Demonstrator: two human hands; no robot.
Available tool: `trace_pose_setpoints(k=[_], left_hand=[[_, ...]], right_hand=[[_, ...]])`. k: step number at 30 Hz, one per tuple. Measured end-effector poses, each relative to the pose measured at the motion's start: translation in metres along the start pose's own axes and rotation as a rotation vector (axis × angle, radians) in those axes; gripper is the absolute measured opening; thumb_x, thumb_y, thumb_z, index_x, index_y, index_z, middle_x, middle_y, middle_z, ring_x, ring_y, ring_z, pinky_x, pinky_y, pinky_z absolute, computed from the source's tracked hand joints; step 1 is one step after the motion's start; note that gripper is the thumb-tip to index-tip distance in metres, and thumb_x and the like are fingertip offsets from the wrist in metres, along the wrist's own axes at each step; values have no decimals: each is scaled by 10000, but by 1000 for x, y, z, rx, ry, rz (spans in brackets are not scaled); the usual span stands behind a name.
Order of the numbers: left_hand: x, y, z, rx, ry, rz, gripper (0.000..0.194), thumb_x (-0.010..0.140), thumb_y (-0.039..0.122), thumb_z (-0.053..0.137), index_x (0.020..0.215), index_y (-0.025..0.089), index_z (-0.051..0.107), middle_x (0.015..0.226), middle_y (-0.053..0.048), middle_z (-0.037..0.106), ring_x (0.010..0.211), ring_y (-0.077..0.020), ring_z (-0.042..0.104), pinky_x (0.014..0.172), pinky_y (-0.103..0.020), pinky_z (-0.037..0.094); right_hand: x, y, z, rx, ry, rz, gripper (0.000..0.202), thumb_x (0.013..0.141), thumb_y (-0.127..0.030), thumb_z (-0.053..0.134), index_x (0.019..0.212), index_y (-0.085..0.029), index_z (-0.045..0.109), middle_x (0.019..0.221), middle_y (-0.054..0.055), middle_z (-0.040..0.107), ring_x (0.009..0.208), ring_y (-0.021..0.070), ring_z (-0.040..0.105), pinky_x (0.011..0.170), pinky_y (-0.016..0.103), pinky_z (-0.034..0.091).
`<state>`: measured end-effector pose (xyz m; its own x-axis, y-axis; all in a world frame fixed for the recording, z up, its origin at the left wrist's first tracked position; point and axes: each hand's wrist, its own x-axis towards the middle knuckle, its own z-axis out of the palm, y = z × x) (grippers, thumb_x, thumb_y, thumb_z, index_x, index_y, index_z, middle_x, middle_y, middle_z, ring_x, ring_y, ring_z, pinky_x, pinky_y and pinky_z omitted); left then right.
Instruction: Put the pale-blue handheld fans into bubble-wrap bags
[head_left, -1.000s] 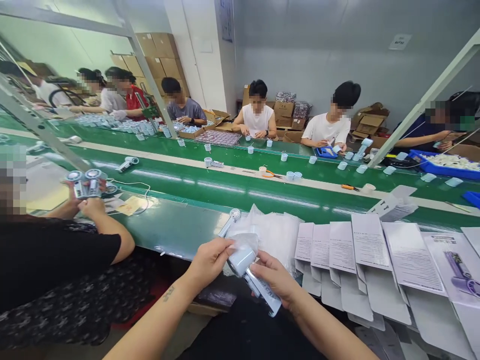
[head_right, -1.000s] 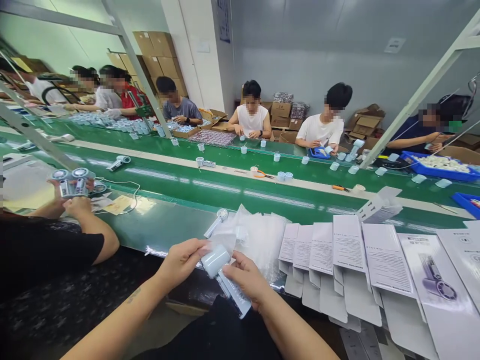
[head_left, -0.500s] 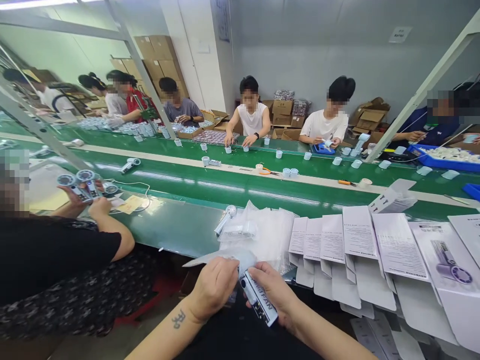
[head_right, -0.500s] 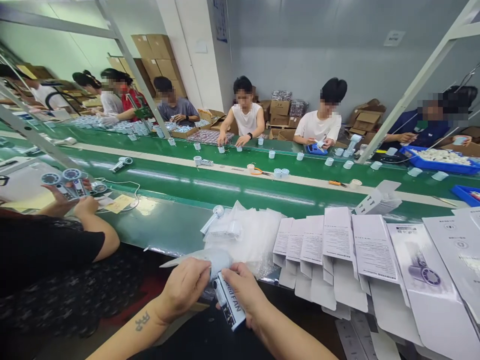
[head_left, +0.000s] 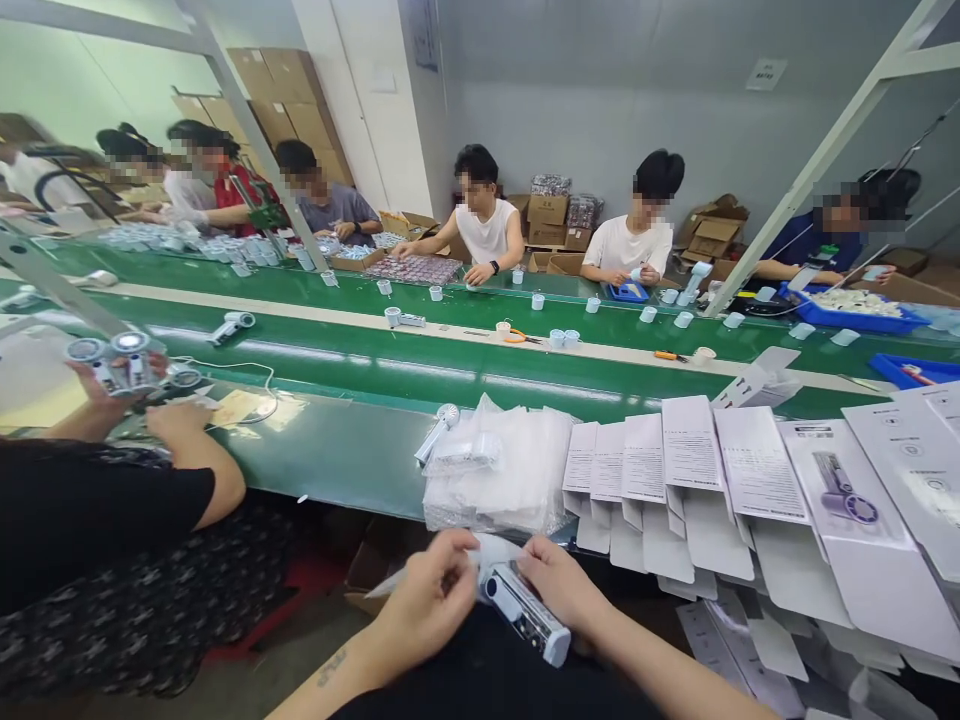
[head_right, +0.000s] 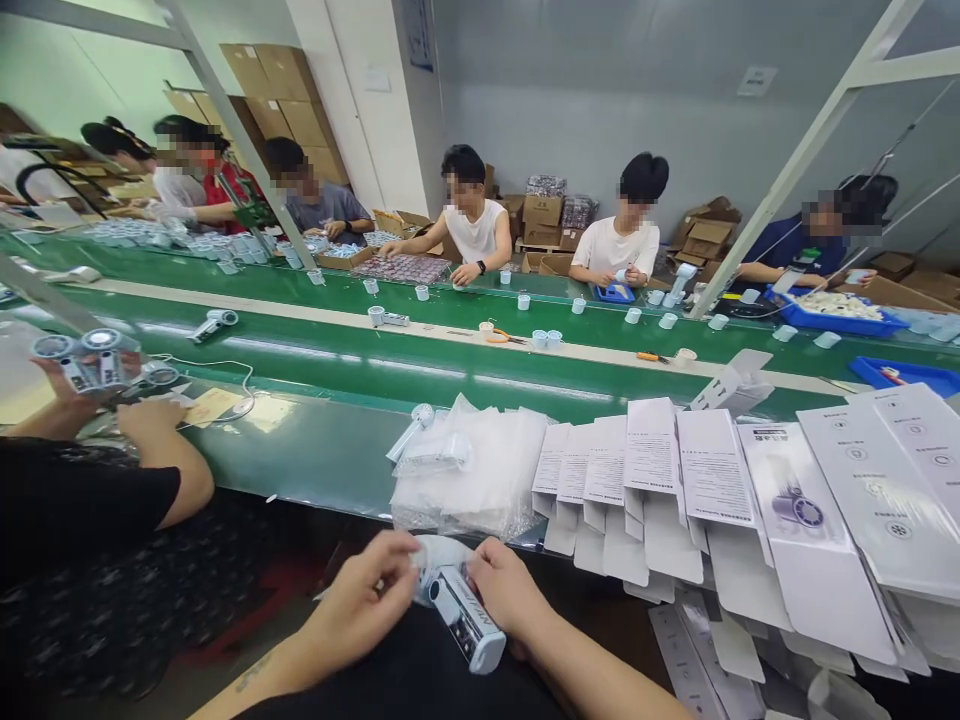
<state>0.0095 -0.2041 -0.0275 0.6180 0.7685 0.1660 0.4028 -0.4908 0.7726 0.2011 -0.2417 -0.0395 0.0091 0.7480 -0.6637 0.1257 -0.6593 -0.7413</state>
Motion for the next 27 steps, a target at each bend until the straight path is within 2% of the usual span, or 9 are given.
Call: trace_pose_setpoints(k=[2, 5, 9, 12, 16, 18, 21, 24, 27], left_hand=[[-2, 0, -4, -143, -45, -188, 120, 892, 201, 396, 1007, 182, 370, 559, 85, 384, 489, -79, 383, 493, -185, 325], [-1, 1, -3, -255, -186, -244, 161, 862, 212, 404, 1016, 168, 385, 594, 73, 372, 532, -82, 370, 528, -199, 311], [14, 7, 3, -290, -328, -231, 205, 825, 204, 438, 1026, 165, 430, 597, 66, 366, 551, -85, 359, 546, -207, 285], [29, 11, -5, -437, -296, -290, 210, 851, 296, 461, 1010, 165, 421, 591, 65, 355, 528, -80, 334, 526, -199, 285], [47, -1, -27, -562, -145, -312, 405, 851, 474, 536, 1122, 186, 447, 721, 9, 498, 612, -101, 459, 577, -203, 387], [55, -12, -29, -564, -205, -215, 751, 703, 533, 698, 1319, 244, 381, 1098, -75, 566, 941, -199, 575, 780, -269, 480], [62, -19, -11, -424, -421, -96, 1018, 579, 474, 805, 1434, 303, 279, 1448, -79, 371, 1314, -295, 375, 1069, -375, 361], [67, -11, 12, -295, -306, -229, 625, 691, 494, 702, 1227, 217, 538, 1327, -92, 518, 1269, -309, 435, 1092, -436, 336], [76, 1, 20, -439, -38, -429, 605, 647, 510, 724, 1115, 157, 577, 1203, -121, 595, 1180, -324, 510, 1075, -478, 351]], right_hand=[[-16, -2, -14, -322, 51, -173, 201, 915, -269, 403, 753, -152, 426, 707, 9, 497, 665, 115, 442, 641, 268, 344], [-40, -16, -35, -504, -1, -414, 207, 926, -305, 365, 798, -160, 437, 904, 47, 500, 841, 147, 469, 782, 299, 379], [-58, -35, -56, -524, -105, -406, 205, 922, -284, 354, 781, -162, 441, 851, 35, 493, 787, 136, 464, 748, 289, 397], [-61, -37, -66, -307, 14, -408, 211, 908, -284, 394, 747, -154, 439, 979, 54, 516, 854, 138, 506, 781, 296, 431], [-53, -35, -56, 295, -86, -393, 348, 817, -452, 569, 743, -143, 427, 1208, 99, 470, 934, 170, 557, 787, 345, 492], [-44, -36, -42, 597, -111, -380, 455, 701, -512, 678, 734, -139, 420, 1068, 97, 548, 831, 163, 584, 750, 362, 503], [-36, -43, -34, 769, -134, -390, 507, 627, -521, 724, 720, -144, 399, 784, 36, 560, 661, 120, 558, 672, 326, 494], [-46, -55, -68, 405, -26, -542, 358, 785, -483, 586, 800, -150, 455, 889, 71, 586, 782, 164, 584, 732, 379, 498], [-57, -67, -131, -694, 376, -665, 317, 807, -153, 536, 1119, -194, 564, 1335, 129, 455, 1265, 313, 372, 1011, 552, 304]])
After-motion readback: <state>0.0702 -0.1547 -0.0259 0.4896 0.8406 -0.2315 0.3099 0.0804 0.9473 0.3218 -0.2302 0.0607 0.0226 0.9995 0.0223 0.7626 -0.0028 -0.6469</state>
